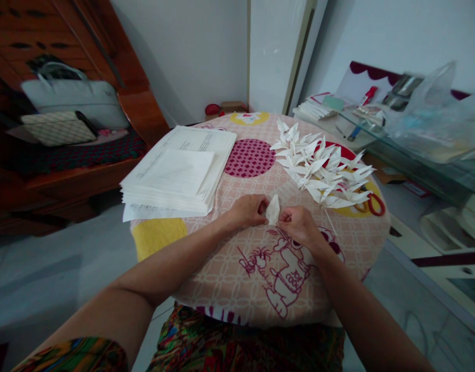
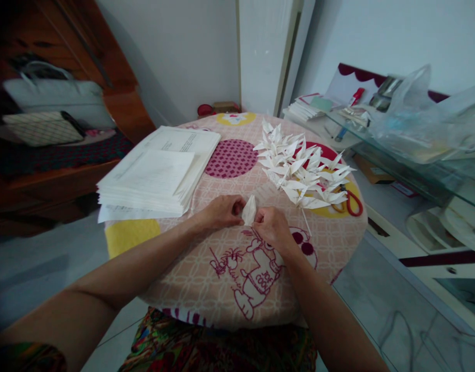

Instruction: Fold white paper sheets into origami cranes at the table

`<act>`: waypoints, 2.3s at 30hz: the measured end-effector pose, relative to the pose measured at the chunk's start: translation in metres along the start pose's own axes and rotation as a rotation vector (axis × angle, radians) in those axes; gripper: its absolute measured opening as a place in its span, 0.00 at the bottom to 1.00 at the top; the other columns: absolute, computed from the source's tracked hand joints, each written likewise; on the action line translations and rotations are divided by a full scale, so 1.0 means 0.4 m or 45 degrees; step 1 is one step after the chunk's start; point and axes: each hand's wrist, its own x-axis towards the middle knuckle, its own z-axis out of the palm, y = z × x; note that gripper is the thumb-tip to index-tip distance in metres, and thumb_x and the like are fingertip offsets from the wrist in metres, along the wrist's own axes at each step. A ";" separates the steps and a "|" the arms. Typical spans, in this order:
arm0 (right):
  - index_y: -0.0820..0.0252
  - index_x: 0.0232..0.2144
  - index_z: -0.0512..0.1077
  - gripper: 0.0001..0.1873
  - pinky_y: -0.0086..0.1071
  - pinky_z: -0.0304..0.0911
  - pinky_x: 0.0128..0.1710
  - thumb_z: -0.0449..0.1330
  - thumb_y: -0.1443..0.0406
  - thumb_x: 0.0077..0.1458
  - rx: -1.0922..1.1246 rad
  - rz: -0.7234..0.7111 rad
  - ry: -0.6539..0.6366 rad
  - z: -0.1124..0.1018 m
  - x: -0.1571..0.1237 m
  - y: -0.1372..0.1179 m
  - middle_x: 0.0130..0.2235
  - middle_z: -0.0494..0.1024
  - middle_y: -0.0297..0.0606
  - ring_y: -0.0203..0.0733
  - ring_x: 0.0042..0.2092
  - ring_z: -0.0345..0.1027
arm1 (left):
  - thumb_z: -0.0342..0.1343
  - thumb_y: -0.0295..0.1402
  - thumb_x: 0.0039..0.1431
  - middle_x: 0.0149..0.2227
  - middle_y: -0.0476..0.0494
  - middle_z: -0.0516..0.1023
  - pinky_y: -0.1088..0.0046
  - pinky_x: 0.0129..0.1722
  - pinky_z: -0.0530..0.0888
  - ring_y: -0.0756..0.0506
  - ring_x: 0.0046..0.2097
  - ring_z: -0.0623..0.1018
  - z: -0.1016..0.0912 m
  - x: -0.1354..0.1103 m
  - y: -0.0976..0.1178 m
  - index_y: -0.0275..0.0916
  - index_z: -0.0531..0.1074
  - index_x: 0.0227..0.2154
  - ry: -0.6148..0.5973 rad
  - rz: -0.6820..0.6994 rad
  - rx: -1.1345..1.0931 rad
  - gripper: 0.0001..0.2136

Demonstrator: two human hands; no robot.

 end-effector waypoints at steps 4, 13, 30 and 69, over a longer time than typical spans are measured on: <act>0.60 0.18 0.72 0.05 0.29 0.53 0.25 0.63 0.70 0.42 0.033 -0.013 -0.017 0.000 0.001 0.004 0.18 0.71 0.31 0.34 0.22 0.62 | 0.66 0.33 0.42 0.26 0.51 0.75 0.73 0.28 0.59 0.49 0.29 0.71 0.001 0.004 0.003 0.37 0.75 0.27 -0.040 -0.026 -0.033 0.09; 0.60 0.21 0.73 0.09 0.27 0.54 0.19 0.68 0.62 0.45 0.337 0.080 -0.259 -0.041 0.033 0.005 0.18 0.74 0.32 0.34 0.19 0.64 | 0.64 0.39 0.42 0.18 0.54 0.65 0.75 0.25 0.57 0.53 0.23 0.63 -0.001 0.000 -0.038 0.36 0.69 0.18 0.043 -0.023 -0.660 0.13; 0.59 0.19 0.73 0.15 0.27 0.62 0.18 0.70 0.56 0.39 1.112 0.079 -0.361 0.033 0.143 -0.060 0.20 0.78 0.35 0.35 0.19 0.68 | 0.70 0.43 0.40 0.26 0.47 0.75 0.76 0.28 0.64 0.51 0.27 0.70 -0.039 0.013 -0.069 0.32 0.76 0.30 0.117 0.050 -1.288 0.19; 0.61 0.17 0.73 0.16 0.26 0.59 0.15 0.69 0.55 0.40 1.110 0.101 -0.488 0.057 0.116 -0.058 0.16 0.75 0.35 0.34 0.15 0.65 | 0.62 0.47 0.52 0.16 0.54 0.61 0.75 0.22 0.54 0.55 0.20 0.59 -0.008 0.012 -0.041 0.36 0.64 0.16 0.549 -0.130 -1.335 0.21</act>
